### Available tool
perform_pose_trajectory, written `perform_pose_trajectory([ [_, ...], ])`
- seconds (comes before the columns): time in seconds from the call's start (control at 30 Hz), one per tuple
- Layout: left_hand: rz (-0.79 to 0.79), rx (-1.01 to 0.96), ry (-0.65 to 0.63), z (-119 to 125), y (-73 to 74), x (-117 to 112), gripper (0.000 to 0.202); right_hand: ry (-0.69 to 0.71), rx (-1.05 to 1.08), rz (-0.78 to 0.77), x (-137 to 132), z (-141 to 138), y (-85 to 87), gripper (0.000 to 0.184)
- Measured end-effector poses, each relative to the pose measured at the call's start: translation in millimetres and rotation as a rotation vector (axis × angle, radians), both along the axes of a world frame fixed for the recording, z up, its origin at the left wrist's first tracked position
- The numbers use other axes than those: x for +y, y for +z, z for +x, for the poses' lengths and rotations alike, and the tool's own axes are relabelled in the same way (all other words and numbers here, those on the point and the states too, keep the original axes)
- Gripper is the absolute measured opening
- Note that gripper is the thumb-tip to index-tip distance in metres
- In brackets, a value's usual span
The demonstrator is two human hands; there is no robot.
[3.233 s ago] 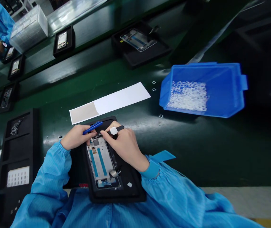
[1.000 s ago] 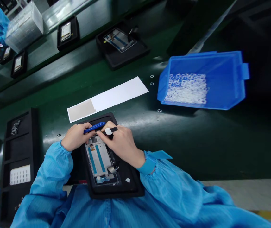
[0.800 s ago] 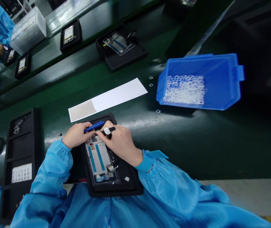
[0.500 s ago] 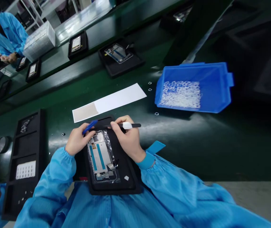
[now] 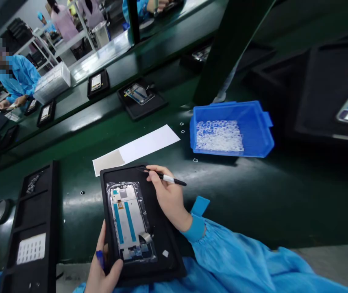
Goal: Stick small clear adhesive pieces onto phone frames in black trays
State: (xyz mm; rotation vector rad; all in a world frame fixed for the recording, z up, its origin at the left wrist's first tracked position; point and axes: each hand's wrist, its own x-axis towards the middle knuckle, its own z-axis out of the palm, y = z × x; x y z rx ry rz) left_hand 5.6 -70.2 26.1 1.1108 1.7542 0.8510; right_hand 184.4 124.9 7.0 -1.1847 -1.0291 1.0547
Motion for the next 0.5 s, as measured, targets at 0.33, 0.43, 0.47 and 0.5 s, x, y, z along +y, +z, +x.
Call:
perform_pose_trajectory([
  [0.33, 0.221, 0.054, 0.447, -102.9, 66.4, 211.8, 0.058, 0.077, -0.048, 0.146, 41.4, 10.3, 16.4, 0.040],
  [0.43, 0.208, 0.276, 0.540, -141.1, 68.0, 270.3, 0.047, 0.306, -0.050, 0.070, 38.9, 1.0, 9.9, 0.044],
  [0.47, 0.205, 0.329, 0.547, -149.7, 67.7, 283.7, 0.044, 0.361, -0.043, 0.053, 38.3, -1.2, 8.8, 0.045],
  [0.5, 0.206, 0.377, 0.540, -155.0, 67.2, 294.7, 0.042, 0.397, -0.036, 0.040, 38.1, -2.9, 8.4, 0.045],
])
